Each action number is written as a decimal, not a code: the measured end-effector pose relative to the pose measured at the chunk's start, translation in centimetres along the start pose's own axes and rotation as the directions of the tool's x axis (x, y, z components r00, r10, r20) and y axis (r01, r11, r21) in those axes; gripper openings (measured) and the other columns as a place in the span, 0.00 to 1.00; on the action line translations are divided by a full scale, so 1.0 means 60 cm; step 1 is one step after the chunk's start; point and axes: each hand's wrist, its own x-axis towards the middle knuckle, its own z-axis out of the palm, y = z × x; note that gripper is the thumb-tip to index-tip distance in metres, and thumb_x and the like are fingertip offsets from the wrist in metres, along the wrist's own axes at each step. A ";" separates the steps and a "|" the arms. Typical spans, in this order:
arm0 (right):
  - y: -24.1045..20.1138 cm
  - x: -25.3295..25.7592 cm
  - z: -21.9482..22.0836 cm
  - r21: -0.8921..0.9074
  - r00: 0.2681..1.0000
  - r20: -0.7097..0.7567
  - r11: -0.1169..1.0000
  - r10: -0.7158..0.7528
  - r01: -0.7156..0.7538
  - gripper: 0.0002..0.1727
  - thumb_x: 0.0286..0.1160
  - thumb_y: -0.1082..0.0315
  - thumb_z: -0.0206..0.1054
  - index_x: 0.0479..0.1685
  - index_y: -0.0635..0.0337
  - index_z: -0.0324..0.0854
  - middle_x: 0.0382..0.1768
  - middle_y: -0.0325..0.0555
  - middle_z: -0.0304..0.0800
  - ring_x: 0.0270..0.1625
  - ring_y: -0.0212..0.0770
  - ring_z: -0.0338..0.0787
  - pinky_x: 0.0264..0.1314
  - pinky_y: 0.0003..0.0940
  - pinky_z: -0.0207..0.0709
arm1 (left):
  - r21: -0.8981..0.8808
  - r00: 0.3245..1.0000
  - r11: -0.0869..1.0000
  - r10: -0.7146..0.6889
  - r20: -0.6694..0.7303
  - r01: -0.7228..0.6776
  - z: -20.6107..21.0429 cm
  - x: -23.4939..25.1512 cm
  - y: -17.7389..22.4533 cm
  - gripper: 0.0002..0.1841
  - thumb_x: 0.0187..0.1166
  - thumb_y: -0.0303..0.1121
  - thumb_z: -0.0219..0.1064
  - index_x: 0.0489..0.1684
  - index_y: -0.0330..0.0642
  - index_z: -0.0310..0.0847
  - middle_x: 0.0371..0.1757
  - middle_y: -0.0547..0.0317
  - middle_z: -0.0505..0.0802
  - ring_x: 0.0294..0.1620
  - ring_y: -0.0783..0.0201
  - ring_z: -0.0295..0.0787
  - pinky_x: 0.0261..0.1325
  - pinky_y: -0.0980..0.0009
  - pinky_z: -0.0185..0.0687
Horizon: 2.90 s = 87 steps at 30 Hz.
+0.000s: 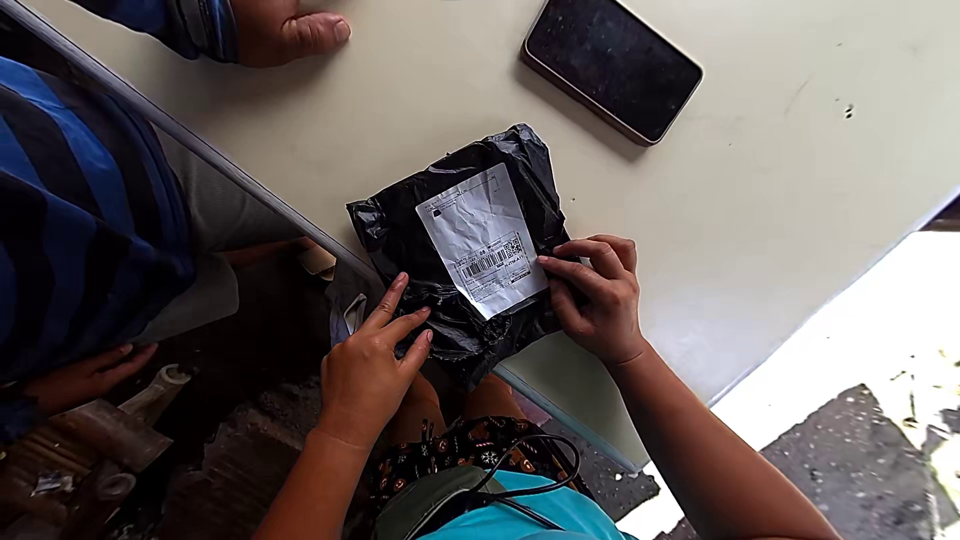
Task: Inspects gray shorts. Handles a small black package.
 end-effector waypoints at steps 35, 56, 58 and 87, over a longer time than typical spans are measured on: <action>0.001 0.000 -0.002 0.024 1.000 -0.005 1.000 0.001 -0.001 0.16 0.74 0.66 0.61 0.49 0.56 0.95 0.56 0.51 0.92 0.67 0.53 0.80 0.73 0.48 0.65 | -0.045 0.999 0.998 -0.040 0.021 0.041 -0.003 0.003 0.003 0.18 0.80 0.51 0.65 0.58 0.58 0.95 0.84 0.71 0.79 0.58 0.54 0.95 0.45 0.44 0.86; 0.002 0.000 -0.002 0.016 1.000 -0.002 1.000 -0.006 0.006 0.17 0.74 0.67 0.60 0.50 0.56 0.95 0.56 0.51 0.91 0.67 0.54 0.80 0.72 0.48 0.65 | -0.051 0.999 0.998 -0.040 0.016 0.041 0.001 0.001 -0.002 0.18 0.79 0.51 0.66 0.58 0.59 0.95 0.85 0.73 0.77 0.54 0.56 0.96 0.42 0.45 0.86; 0.001 0.000 -0.002 0.019 1.000 -0.001 1.000 -0.006 0.006 0.17 0.74 0.67 0.60 0.50 0.56 0.95 0.56 0.51 0.91 0.67 0.54 0.80 0.72 0.48 0.65 | -0.049 0.999 0.998 -0.039 0.011 0.039 0.002 0.001 -0.002 0.17 0.79 0.50 0.67 0.58 0.59 0.95 0.85 0.73 0.78 0.54 0.55 0.96 0.42 0.46 0.86; 0.001 0.001 -0.001 0.024 1.000 -0.006 1.000 0.006 -0.006 0.16 0.74 0.66 0.60 0.49 0.55 0.95 0.56 0.50 0.91 0.66 0.54 0.80 0.70 0.48 0.66 | -0.042 0.999 0.998 -0.039 0.037 0.040 -0.003 0.006 0.001 0.16 0.79 0.48 0.67 0.58 0.58 0.95 0.85 0.71 0.78 0.53 0.54 0.96 0.42 0.45 0.86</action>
